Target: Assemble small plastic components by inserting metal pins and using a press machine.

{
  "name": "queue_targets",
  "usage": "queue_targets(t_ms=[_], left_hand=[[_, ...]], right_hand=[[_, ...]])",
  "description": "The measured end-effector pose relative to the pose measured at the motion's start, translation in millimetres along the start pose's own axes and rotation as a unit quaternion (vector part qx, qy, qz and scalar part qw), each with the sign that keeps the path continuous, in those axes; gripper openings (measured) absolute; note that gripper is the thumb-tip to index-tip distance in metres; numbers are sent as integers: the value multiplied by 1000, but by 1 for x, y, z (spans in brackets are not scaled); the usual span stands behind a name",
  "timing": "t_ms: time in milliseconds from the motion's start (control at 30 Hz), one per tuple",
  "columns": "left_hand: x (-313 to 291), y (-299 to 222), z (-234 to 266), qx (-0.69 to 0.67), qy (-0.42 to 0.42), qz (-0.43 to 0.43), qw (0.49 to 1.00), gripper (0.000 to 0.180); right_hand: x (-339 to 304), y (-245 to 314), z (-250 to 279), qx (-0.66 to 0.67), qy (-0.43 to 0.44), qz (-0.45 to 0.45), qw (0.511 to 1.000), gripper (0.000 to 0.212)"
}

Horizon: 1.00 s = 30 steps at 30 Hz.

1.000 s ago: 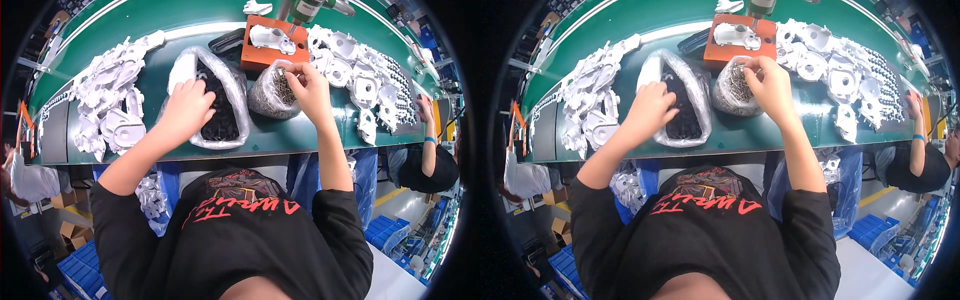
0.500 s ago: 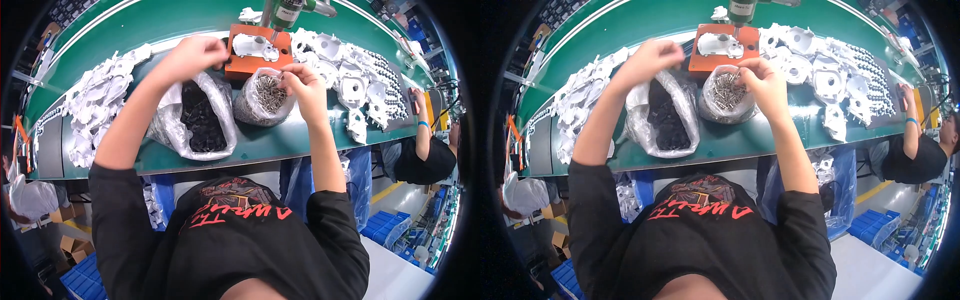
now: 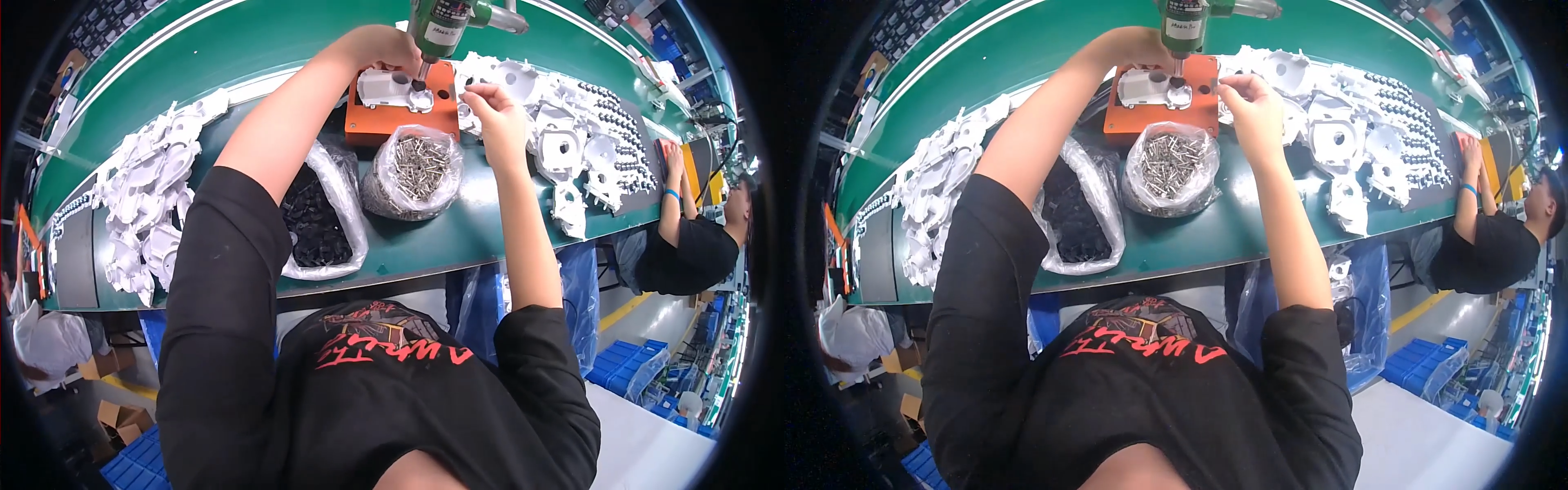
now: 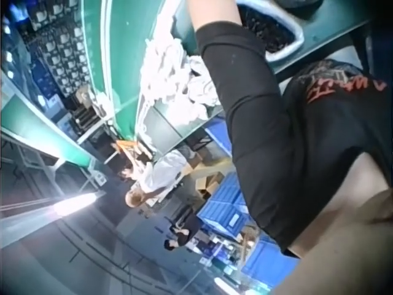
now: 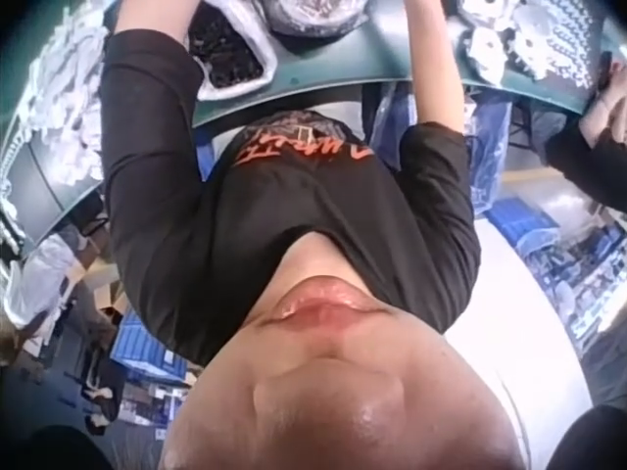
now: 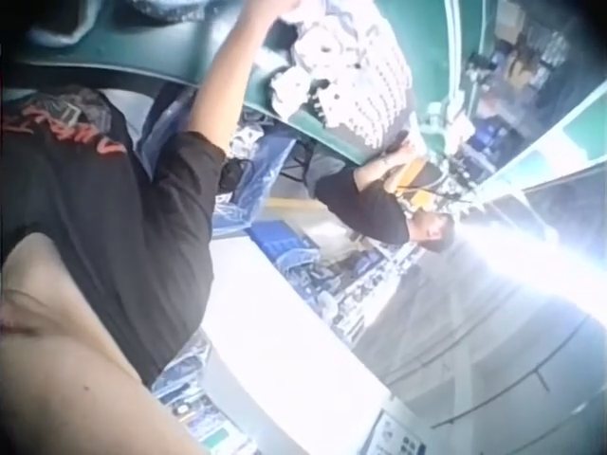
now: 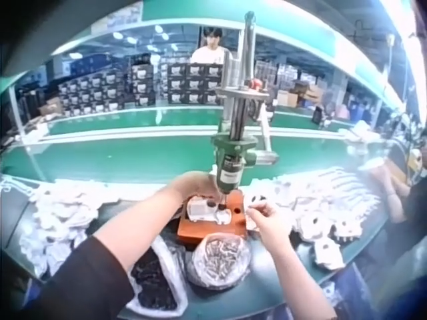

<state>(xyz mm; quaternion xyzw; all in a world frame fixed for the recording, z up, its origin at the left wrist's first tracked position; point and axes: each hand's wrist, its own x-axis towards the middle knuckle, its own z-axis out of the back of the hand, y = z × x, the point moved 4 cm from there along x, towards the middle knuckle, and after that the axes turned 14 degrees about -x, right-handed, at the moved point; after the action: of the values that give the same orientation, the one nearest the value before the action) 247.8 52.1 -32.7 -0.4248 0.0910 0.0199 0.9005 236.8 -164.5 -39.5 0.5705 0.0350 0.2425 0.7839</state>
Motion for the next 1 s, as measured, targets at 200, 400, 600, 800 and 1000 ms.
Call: queue_targets(t_ms=[200,400,600,800,1000], left_hand=[[10,1,-2,17,20,12,1000,20],[-7,-12,-2,16,23,-25,999,25],[-31,8,4,-96,-249,-128,955,31],[-109,-5,-28,25,-249,-169,953,28],[-128,-4,-53,130,-193,-237,943,34]], right_hand=[[27,-18,-25,-33,23,8,999,19],[32,-16,-38,-43,24,30,998,20],[27,1,-50,-97,42,46,993,19],[33,-11,-51,-148,40,73,986,19],[35,-7,-55,-241,8,117,963,18]])
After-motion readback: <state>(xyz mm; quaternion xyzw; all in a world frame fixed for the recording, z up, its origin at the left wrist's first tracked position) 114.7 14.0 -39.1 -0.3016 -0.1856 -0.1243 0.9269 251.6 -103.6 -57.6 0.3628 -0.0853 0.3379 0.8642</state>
